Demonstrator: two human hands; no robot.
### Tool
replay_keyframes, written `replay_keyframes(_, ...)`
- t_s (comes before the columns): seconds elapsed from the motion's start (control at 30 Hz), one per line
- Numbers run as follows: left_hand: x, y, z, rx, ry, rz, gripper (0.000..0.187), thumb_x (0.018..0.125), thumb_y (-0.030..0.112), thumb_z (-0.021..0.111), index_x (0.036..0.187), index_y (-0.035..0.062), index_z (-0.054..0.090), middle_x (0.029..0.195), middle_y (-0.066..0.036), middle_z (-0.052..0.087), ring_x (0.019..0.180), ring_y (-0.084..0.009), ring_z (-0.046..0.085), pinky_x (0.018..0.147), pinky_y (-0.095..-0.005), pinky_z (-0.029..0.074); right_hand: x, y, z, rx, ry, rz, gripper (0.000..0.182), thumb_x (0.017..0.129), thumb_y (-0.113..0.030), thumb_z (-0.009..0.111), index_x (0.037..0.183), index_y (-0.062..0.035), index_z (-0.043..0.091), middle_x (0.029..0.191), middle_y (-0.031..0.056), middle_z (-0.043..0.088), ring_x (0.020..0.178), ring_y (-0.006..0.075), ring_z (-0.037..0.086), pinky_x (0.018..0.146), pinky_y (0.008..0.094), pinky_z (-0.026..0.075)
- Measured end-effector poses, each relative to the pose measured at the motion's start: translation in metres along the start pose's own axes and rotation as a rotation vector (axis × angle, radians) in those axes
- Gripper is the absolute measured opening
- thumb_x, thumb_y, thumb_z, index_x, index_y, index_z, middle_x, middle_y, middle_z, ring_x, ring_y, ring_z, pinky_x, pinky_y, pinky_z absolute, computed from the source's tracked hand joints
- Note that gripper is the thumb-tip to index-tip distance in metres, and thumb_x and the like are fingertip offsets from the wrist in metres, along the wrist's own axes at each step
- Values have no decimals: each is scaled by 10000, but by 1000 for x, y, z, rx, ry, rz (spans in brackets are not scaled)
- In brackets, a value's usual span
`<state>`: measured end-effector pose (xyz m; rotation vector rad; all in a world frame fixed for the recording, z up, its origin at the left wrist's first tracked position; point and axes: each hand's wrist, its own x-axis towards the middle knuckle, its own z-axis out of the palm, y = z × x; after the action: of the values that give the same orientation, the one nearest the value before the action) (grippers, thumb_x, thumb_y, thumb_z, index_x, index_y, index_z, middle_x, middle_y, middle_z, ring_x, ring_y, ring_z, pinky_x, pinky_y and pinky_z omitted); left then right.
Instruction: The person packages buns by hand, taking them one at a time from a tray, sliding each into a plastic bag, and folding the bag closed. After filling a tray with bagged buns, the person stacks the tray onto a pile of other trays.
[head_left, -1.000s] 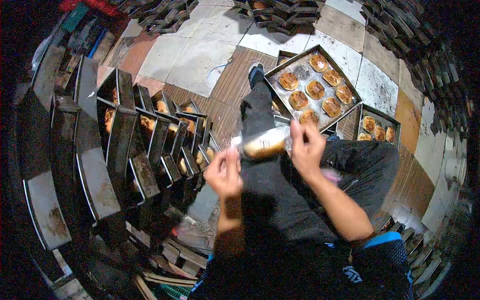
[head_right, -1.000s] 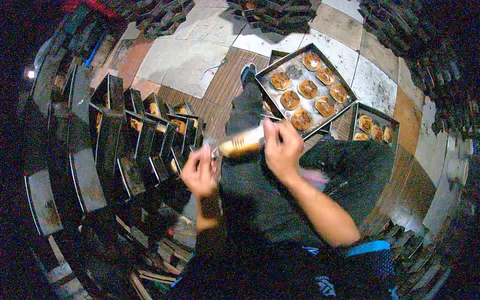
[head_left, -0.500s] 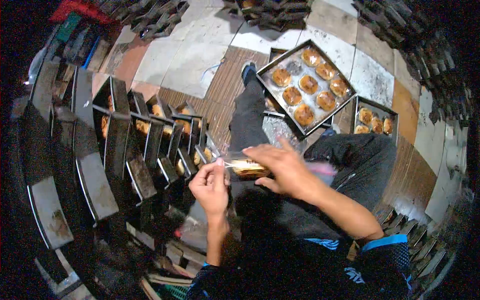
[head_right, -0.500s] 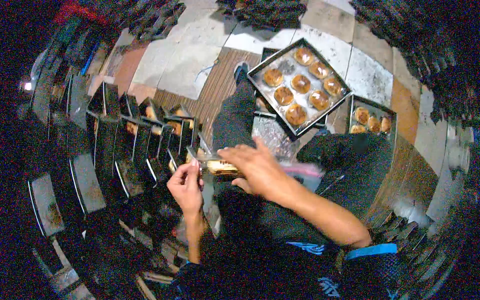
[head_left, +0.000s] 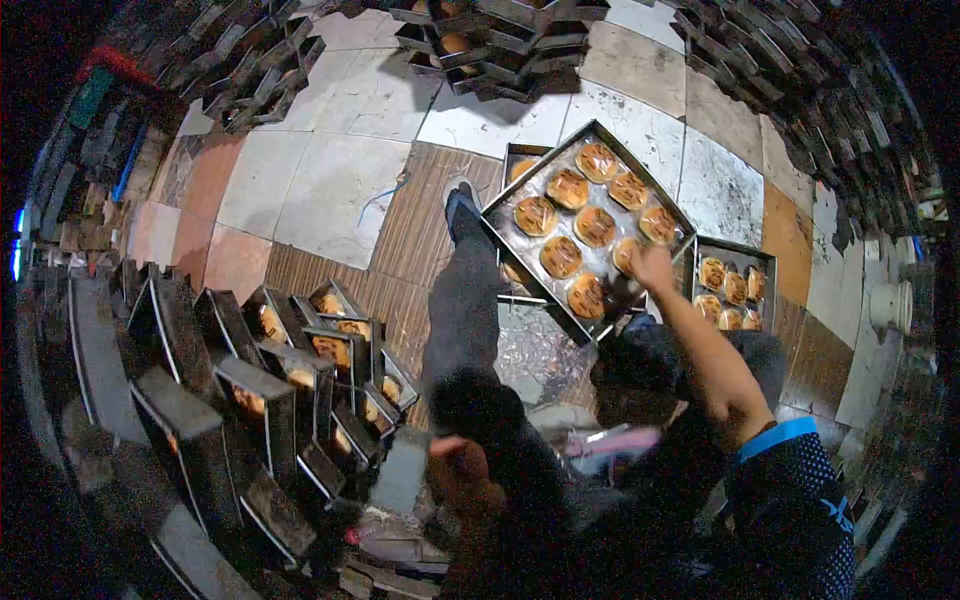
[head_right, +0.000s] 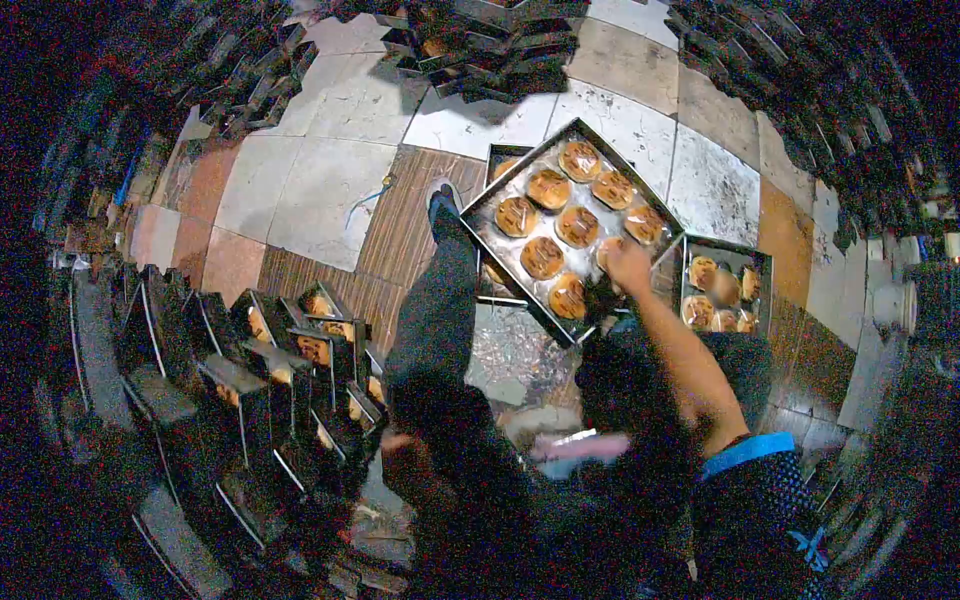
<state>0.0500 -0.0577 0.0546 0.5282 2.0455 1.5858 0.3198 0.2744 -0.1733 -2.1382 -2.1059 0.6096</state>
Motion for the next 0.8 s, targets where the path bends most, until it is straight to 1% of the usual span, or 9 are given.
replay_keyframes(0.03,-1,1,2,41,0,9,212,925,237,544,841,43,548,640,1,465,497,-79,362,457,-256,293,-10,58,64,-119,52,56,636,929,-540,363,1083,22,617,749,253,669,670,423,648,686,433,527)
replay_keyframes(0.1,-1,3,3,119,1,17,223,926,243,543,817,48,543,633,-9,466,488,-97,373,452,-274,305,-57,45,43,555,-1205,246,679,925,-585,282,1053,9,585,690,238,647,658,325,671,569,456,540)
replay_keyframes(0.17,3,7,4,185,-16,23,237,926,248,543,792,53,537,625,-19,468,479,-115,384,447,-292,316,-97,87,132,933,-1078,935,477,885,-494,460,1021,-47,560,738,140,607,650,277,616,603,408,545)
replay_keyframes(0.37,5,16,7,284,-43,56,289,928,264,541,718,67,521,603,-48,472,452,-168,417,433,-347,351,-119,15,135,1492,-532,1054,331,758,-203,514,1055,-62,543,978,127,612,867,294,622,674,458,545)
replay_keyframes(0.43,0,-10,-2,266,-56,92,298,928,267,540,705,70,518,600,-53,473,447,-177,423,431,-357,356,-128,28,129,1508,-409,824,361,755,-154,461,1097,-36,471,865,170,612,630,319,616,536,443,526)
replay_keyframes(0.5,-4,-80,-13,-1257,-188,-468,271,918,240,574,724,55,530,627,-52,508,492,-162,452,477,-330,367,-124,27,101,1482,-128,801,209,721,-83,454,919,-26,489,738,151,549,571,293,561,468,431,478)
replay_keyframes(0.53,2,-64,-4,-1275,-213,-442,271,918,240,574,724,55,530,627,-52,508,492,-162,452,477,-330,367,-119,18,60,1413,-24,811,104,690,-83,493,789,-54,481,681,112,501,530,257,521,436,406,417)
replay_keyframes(0.6,23,-6,25,227,110,561,226,904,185,611,759,28,538,623,-3,478,532,-121,443,503,-263,342,-138,-42,-71,1413,1,790,76,654,-116,564,682,-90,498,628,47,446,510,199,485,437,345,351)
replay_keyframes(0.8,34,29,1,-98,-243,113,234,894,206,669,1056,51,601,690,21,537,599,-45,462,545,-227,377,-248,-25,-177,1748,57,383,150,799,-140,557,881,-35,628,801,82,641,734,224,635,706,365,540)
